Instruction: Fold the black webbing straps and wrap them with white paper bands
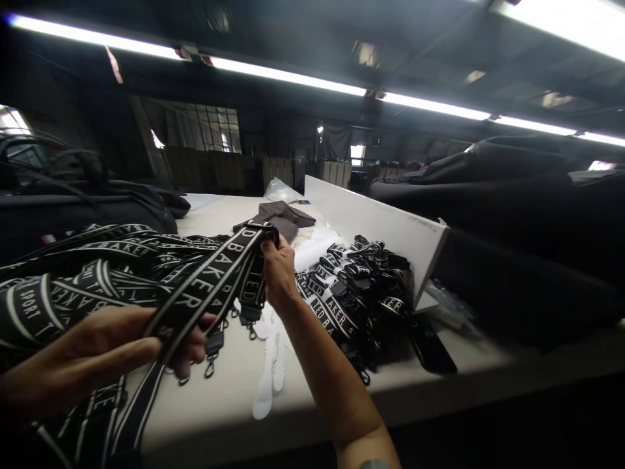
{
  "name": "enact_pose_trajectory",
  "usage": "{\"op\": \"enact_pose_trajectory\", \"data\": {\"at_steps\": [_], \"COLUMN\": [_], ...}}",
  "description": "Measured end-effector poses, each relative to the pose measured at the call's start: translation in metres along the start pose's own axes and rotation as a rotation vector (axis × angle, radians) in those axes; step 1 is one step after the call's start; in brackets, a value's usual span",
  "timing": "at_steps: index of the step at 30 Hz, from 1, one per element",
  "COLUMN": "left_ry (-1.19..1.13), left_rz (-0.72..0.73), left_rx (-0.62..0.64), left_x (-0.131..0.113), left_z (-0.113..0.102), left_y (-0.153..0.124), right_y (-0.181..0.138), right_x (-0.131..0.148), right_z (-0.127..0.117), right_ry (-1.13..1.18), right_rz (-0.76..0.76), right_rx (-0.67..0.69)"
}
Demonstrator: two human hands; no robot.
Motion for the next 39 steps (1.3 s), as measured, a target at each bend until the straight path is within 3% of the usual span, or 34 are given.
{"op": "enact_pose_trajectory", "data": {"at_steps": [2, 3, 7, 9, 13, 18, 22, 26, 29, 32, 35, 39], "left_ry": [-0.007, -0.023, -0.100, -0.044, 0.003, -0.043, 0.018, -0.084, -0.019, 0.171, 0.351, 0.326], "left_rz": [-0.072, -0.103, -0.112, -0.035, 0.079, 0.015, -0.079, -0.202, -0.132, -0.009, -0.018, 0.005], "left_rx": [0.104, 0.071, -0.258, -0.313, -0.218, -0.128, -0.129, -0.120, -0.146, -0.171, -0.189, -0.234], "left_x": [0.015, 0.024, 0.055, 0.062, 0.065, 0.084, 0.119, 0.151, 0.162, 0.167, 0.173, 0.174], "left_z": [0.008, 0.007, -0.012, -0.020, -0.021, -0.012, -0.009, 0.005, 0.019, 0.033, 0.046, 0.051], "left_y": [0.014, 0.021, 0.044, 0.056, 0.087, 0.116, 0.115, 0.107, 0.103, 0.098, 0.093, 0.097], "right_y": [0.009, 0.011, 0.015, 0.016, 0.022, 0.024, 0.028, 0.032, 0.032, 0.029, 0.028, 0.034], "right_x": [0.006, 0.008, 0.006, -0.002, -0.026, -0.050, -0.071, -0.092, -0.096, -0.096, -0.097, -0.097], "right_z": [-0.001, -0.002, -0.005, -0.007, -0.011, -0.010, -0.021, -0.041, -0.051, -0.056, -0.060, -0.073], "right_ry": [-0.008, -0.017, -0.077, -0.116, -0.169, -0.016, 0.153, 0.326, 0.340, 0.241, 0.208, 0.316], "right_rz": [-0.050, -0.076, -0.148, -0.153, -0.169, -0.057, 0.129, 0.301, 0.400, 0.423, 0.391, 0.371], "right_rx": [0.048, 0.077, 0.188, 0.217, 0.203, 0.173, -0.002, -0.167, -0.226, -0.231, -0.230, -0.218]}}
Point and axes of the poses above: each hand's wrist, its own y-axis towards the middle knuckle, its own z-axis out of the palm, x = y × z, the point moved 2 cm from there along y, towards the middle knuckle
